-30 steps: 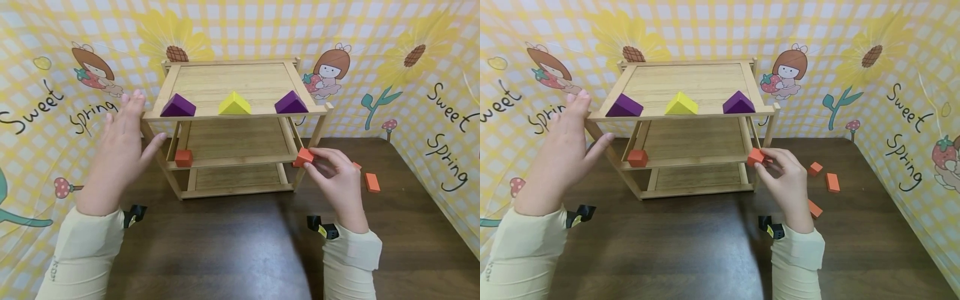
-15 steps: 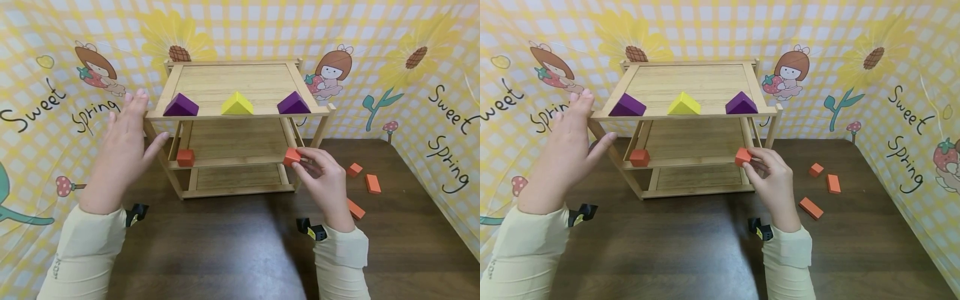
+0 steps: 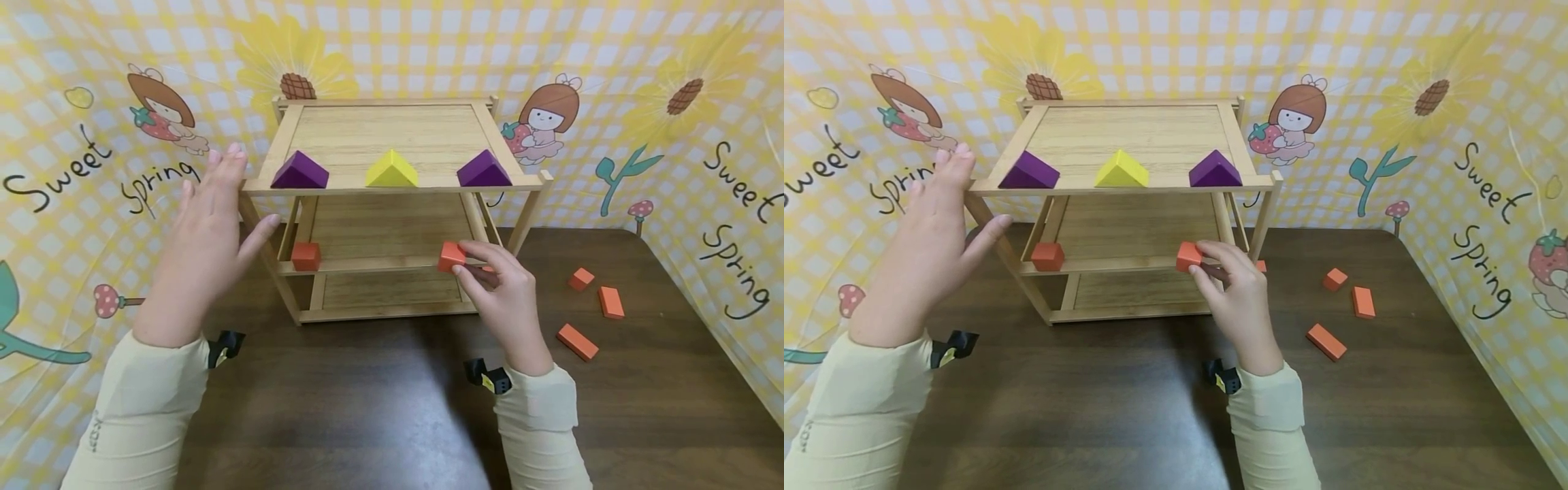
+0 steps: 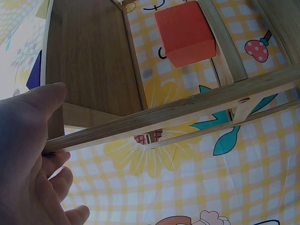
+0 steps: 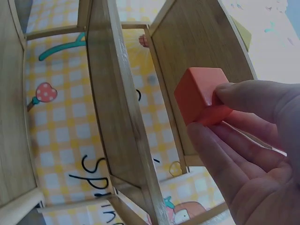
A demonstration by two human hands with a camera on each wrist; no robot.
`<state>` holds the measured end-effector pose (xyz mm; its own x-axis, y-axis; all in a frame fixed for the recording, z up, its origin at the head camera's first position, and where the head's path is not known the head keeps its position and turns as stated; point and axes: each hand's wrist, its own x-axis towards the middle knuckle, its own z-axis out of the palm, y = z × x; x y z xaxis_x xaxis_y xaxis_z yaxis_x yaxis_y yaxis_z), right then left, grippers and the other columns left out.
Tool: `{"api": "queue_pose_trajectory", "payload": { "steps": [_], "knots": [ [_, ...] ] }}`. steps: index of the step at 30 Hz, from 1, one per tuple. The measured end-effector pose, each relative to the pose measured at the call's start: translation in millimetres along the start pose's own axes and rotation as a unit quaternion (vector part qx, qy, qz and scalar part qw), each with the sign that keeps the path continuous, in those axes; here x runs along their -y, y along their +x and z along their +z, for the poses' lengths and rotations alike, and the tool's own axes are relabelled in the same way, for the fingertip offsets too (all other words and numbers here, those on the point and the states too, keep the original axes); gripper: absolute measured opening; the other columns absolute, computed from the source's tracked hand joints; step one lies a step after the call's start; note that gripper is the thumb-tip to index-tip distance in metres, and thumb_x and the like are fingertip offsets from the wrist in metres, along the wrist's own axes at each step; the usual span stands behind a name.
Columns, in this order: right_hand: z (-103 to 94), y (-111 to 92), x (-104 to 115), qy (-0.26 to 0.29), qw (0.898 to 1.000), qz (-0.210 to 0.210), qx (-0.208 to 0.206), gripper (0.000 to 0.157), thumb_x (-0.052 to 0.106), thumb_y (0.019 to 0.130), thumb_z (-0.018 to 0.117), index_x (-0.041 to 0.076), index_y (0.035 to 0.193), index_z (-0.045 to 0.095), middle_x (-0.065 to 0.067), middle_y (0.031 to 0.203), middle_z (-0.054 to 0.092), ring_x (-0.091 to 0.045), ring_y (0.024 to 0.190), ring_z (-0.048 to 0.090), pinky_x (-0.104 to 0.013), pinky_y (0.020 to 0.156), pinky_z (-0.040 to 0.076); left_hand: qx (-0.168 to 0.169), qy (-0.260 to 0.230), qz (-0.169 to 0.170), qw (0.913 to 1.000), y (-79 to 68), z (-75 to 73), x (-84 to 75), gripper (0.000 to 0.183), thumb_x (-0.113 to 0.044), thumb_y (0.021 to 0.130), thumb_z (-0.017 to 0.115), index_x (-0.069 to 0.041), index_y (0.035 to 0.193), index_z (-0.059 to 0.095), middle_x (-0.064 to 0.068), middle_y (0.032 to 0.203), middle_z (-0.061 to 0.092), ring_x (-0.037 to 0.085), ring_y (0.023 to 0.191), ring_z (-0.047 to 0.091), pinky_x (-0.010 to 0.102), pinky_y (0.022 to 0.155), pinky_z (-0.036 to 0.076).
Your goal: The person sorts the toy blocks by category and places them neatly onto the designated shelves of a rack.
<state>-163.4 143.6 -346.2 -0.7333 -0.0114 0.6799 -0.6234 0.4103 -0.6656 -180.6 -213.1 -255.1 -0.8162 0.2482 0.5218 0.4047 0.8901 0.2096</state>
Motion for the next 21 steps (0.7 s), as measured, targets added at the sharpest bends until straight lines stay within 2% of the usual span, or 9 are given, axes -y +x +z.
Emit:
{"api": "queue_pose_trajectory", "payload": {
  "steps": [11,21],
  "knots": [
    [18.7,8.8,1.2,0.012,1.0,-0.019,0.014,0.03,-0.008,0.087,0.075,-0.008,0.117,0.071,-0.02,0.116,0.07,-0.03,0.107,0.069,-0.022,0.084,0.057,-0.006,0.003,0.004,1.0,0.3,1.3,0.9,0.081,-0.031,0.101,0.064,-0.007,0.162,0.015,0.012,0.169,0.015,0.024,0.156,0.005,0.059,0.122,0.004],
    [36.7,13.3,3.8,0.019,0.999,0.007,0.045,0.03,-0.006,0.088,0.075,-0.008,0.118,0.071,-0.022,0.118,0.068,-0.032,0.108,0.069,-0.03,0.085,0.059,-0.001,0.002,0.0,1.0,0.3,1.2,0.1,0.082,-0.031,0.101,0.063,-0.006,0.162,0.014,0.011,0.169,0.014,0.025,0.156,0.005,0.059,0.122,0.003]
  ]
}}
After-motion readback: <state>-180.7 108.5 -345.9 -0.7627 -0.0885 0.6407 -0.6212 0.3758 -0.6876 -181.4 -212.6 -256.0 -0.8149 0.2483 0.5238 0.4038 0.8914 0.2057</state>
